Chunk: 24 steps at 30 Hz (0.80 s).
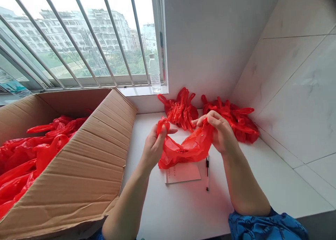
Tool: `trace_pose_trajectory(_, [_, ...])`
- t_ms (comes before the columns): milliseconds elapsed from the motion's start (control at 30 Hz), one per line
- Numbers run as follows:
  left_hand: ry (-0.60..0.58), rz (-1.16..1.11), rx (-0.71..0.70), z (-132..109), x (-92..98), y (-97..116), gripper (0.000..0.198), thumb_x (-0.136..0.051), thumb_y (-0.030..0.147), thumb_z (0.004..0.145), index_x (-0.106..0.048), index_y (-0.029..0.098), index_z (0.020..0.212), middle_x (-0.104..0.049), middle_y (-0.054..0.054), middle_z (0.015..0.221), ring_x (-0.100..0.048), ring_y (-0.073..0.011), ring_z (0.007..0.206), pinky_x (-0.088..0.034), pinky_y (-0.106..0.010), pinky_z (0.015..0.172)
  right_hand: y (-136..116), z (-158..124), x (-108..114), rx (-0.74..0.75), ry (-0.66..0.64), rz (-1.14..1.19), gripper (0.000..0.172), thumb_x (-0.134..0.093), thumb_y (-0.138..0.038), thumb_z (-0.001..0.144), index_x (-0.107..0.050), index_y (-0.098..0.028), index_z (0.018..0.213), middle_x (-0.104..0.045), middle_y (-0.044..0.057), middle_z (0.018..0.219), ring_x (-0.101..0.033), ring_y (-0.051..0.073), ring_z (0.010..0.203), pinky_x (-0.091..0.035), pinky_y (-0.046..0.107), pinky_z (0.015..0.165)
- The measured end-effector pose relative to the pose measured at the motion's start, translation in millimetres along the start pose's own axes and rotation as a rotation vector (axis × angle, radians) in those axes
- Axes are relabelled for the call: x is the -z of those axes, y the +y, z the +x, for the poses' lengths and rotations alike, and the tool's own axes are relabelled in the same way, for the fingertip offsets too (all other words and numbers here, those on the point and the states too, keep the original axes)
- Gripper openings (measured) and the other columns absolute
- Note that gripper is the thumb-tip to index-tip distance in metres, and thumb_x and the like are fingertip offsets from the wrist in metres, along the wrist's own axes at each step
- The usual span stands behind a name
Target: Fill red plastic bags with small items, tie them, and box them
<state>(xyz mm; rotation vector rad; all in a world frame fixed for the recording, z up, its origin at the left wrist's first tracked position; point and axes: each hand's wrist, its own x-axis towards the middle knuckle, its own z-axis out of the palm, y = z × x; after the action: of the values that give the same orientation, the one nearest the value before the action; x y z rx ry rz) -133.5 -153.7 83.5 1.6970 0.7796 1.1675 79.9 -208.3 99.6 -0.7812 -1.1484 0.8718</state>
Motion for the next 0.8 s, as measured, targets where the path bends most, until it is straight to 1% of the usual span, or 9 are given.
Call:
trace_pose_trajectory(100, [-0.028,-0.205,0.065,8,-9.6,-6,0.042,-0.044,0.059,0.096,-0.053,0.019,0.087,-0.058,0.002,0.065,-0.057,-0.0128,0.062,-0.052,-0.029,0.073,27,5,-26,-0.05,0.078,0.236,0.027,-0.062,-0.044,0.091,-0.054,-0.024,0.075,-0.053,-0.004,0.069,-0.059,0.014,0.071,-0.054,0.035,0.086])
trace_pose_trajectory(200, [-0.043,-0.246,0.094,7,-15.7,-12,0.04,-0.048,0.059,0.095,-0.047,0.02,0.085,-0.043,0.008,0.057,-0.043,-0.0083,0.048,-0.049,-0.026,0.064,41,1,-39,-0.128,0.03,0.174,0.026,-0.065,-0.049,0.088,-0.059,-0.027,0.099,-0.058,-0.003,0.076,-0.059,0.014,0.069,-0.055,0.036,0.084])
trace_pose_trajectory(333, [-0.067,-0.035,0.062,-1,-16.8,-20,0.034,-0.047,0.055,0.095,-0.048,0.022,0.093,-0.049,0.006,0.063,-0.044,-0.0101,0.052,-0.041,-0.024,0.056,48,-6,-49,-0.103,-0.153,-0.252,0.064,-0.075,-0.051,0.079,-0.051,-0.031,0.135,-0.06,0.007,0.126,-0.06,0.024,0.112,-0.049,0.042,0.099])
trace_pose_trajectory(400, [-0.12,0.135,0.023,-3,-14.9,-22,0.025,-0.053,0.048,0.094,-0.049,0.023,0.098,-0.056,0.004,0.07,-0.047,-0.0116,0.057,-0.038,-0.024,0.057,51,-7,-51,-0.013,-0.161,-0.371,0.058,-0.073,-0.051,0.081,-0.055,-0.031,0.133,-0.055,0.006,0.137,-0.052,0.026,0.126,-0.043,0.042,0.106])
trace_pose_trajectory(467, [-0.197,0.204,0.018,-4,-12.3,-23,0.025,-0.059,0.043,0.091,-0.048,0.024,0.103,-0.061,0.003,0.078,-0.049,-0.0119,0.06,-0.038,-0.024,0.06,56,-4,-50,0.03,-0.104,-0.362,0.042,-0.062,-0.053,0.09,-0.063,-0.028,0.123,-0.062,0.006,0.124,-0.057,0.024,0.118,-0.045,0.039,0.102])
trace_pose_trajectory(533, [-0.282,0.097,0.076,-2,-8.9,-23,0.03,-0.062,0.042,0.089,-0.045,0.025,0.107,-0.061,0.002,0.084,-0.05,-0.0113,0.063,-0.039,-0.024,0.061,59,0,-46,-0.047,-0.042,-0.265,0.039,-0.051,-0.055,0.095,-0.067,-0.026,0.115,-0.067,0.004,0.094,-0.063,0.018,0.086,-0.051,0.034,0.08])
trace_pose_trajectory(633, [-0.365,-0.202,0.225,3,-1.9,-24,0.036,-0.063,0.045,0.09,-0.041,0.025,0.11,-0.059,0.002,0.082,-0.052,-0.0104,0.065,-0.043,-0.023,0.063,58,5,-35,-0.209,-0.005,-0.068,0.042,-0.051,-0.058,0.094,-0.069,-0.024,0.11,-0.058,-0.002,0.07,-0.042,0.01,0.049,-0.038,0.027,0.05])
trace_pose_trajectory(700, [-0.373,-0.351,0.303,7,3.5,-26,0.035,-0.064,0.045,0.09,-0.043,0.024,0.109,-0.057,0.003,0.079,-0.055,-0.0107,0.067,-0.046,-0.024,0.066,52,6,-29,-0.238,-0.06,-0.007,0.04,-0.056,-0.057,0.091,-0.068,-0.022,0.107,-0.056,-0.003,0.067,-0.037,0.008,0.048,-0.033,0.025,0.047])
trace_pose_trajectory(800, [-0.359,-0.486,0.362,10,10.0,-27,0.034,-0.068,0.041,0.088,-0.046,0.024,0.108,-0.062,0.0,0.085,-0.061,-0.0134,0.076,-0.05,-0.025,0.07,41,3,-25,-0.257,-0.252,-0.115,0.038,-0.064,-0.052,0.088,-0.064,-0.023,0.114,-0.056,-0.004,0.065,-0.047,0.01,0.054,-0.04,0.025,0.053])
